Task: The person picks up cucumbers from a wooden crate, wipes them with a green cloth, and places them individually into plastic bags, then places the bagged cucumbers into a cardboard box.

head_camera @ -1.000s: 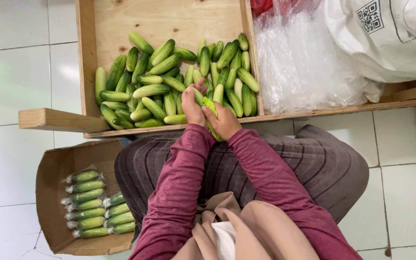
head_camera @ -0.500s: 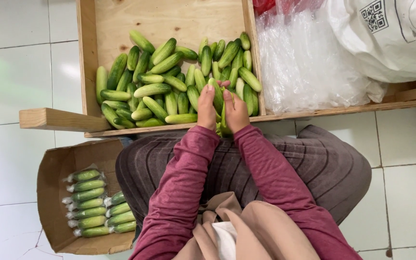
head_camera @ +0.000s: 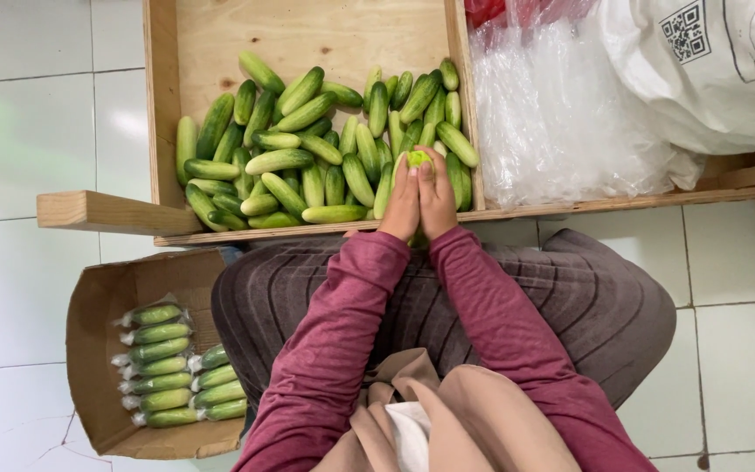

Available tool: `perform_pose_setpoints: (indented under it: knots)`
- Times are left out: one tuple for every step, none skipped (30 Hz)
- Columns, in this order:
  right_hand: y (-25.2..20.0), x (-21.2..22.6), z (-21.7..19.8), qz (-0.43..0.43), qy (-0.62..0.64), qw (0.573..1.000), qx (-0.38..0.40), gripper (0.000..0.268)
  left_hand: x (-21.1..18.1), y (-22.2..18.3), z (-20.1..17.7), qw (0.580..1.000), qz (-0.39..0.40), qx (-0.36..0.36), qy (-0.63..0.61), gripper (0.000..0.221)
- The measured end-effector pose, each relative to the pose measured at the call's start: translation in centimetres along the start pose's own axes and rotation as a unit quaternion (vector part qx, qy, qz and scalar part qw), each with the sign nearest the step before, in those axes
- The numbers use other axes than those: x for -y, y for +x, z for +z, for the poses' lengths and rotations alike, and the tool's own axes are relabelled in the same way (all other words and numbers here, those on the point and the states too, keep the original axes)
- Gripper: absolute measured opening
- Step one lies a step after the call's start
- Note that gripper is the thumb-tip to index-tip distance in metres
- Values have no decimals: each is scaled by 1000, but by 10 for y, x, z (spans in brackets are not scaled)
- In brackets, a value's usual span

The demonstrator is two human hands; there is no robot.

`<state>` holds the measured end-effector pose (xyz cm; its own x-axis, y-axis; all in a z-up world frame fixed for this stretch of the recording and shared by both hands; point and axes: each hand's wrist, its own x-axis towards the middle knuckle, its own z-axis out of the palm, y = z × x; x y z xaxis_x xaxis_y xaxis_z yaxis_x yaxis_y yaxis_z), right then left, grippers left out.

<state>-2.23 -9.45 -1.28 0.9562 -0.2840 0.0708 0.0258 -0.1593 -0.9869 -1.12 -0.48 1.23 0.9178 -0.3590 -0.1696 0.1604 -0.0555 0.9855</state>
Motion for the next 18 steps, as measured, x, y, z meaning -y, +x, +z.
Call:
perform_pose_setpoints:
  knots:
    - [-1,3,1,-13,2,1000,24,41,13,4,-2,1000,-17,-26,0,61]
    - [-1,5,3,-26,4,998,49,41,25,7,-3,998,-34,-53,0,61]
    - [-2,9,4,-26,4,999,48,41,50,18,-6,998,-34,-52,1,61]
    - [-3,13,6,-39,7,997,72,41,75,28,-9,996,-23,-90,-11,51]
    - [-4,18,8,-53,9,994,97,43,100,39,-13,991,-11,-130,-22,46]
    - [-5,24,9,-54,10,994,97,43,110,44,-16,991,-11,-130,-22,46]
    - [-6,31,9,-43,-12,996,83,42,121,48,-18,989,-10,-142,-47,38]
    - [-8,37,9,-32,-33,997,69,41,131,53,-19,985,-8,-155,-73,32]
    - [-8,35,7,-31,-33,997,67,41,109,45,-15,986,-10,-153,-72,32]
    - [-9,33,5,-17,-49,998,39,40,86,38,-11,985,-25,-149,-81,34]
    - [-7,31,4,-6,-64,998,10,39,62,33,-7,985,-39,-145,-90,36]
    - [-7,20,3,-7,-64,998,7,39,64,32,-9,985,-38,-143,-89,36]
    - [-5,9,3,4,-94,995,-20,37,65,33,-11,991,-34,-129,-33,41]
    - [-2,-1,2,15,-125,991,-46,36,66,34,-12,993,-30,-114,23,46]
    - [-1,-6,2,15,-124,991,-49,36,57,29,-13,993,-29,-112,24,46]
    - [0,-12,2,26,-122,990,-61,36,49,23,-14,987,-62,-111,98,54]
    - [2,-17,3,36,-119,990,-73,35,40,19,-15,975,-94,-110,172,64]
    - [6,-17,1,36,-118,989,-76,35,41,21,-18,975,-92,-108,173,64]
